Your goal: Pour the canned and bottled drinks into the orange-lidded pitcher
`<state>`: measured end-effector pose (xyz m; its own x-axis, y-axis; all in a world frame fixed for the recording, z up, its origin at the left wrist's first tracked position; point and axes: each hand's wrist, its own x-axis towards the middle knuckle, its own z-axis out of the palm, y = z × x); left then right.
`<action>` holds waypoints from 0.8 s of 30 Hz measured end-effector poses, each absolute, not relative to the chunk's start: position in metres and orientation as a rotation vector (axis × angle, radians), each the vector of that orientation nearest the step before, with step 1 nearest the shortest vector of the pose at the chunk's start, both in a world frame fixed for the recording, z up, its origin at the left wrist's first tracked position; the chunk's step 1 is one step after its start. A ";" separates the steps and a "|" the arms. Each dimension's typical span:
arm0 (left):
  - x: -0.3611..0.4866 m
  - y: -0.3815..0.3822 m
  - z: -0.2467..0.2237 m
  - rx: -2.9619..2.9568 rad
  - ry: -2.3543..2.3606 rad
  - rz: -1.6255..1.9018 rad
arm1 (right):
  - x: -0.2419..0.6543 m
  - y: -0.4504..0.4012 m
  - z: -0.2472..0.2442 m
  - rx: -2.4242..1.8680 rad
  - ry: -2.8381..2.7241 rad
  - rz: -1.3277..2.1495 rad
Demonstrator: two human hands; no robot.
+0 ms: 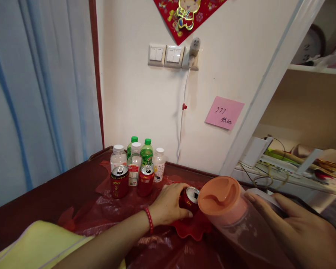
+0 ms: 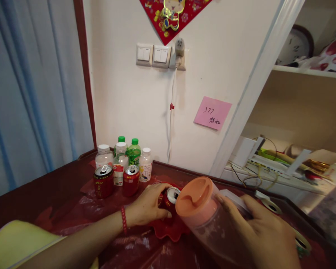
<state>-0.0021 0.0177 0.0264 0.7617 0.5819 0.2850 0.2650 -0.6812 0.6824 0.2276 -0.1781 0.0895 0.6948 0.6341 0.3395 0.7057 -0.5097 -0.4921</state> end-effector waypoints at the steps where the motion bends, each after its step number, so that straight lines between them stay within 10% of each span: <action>1: -0.002 0.018 0.027 2.322 0.633 0.650 | 0.227 -0.178 0.090 -2.295 -1.022 -0.144; 24: -0.002 0.019 0.025 2.332 0.622 0.667 | 0.222 -0.177 0.092 -2.319 -1.011 -0.161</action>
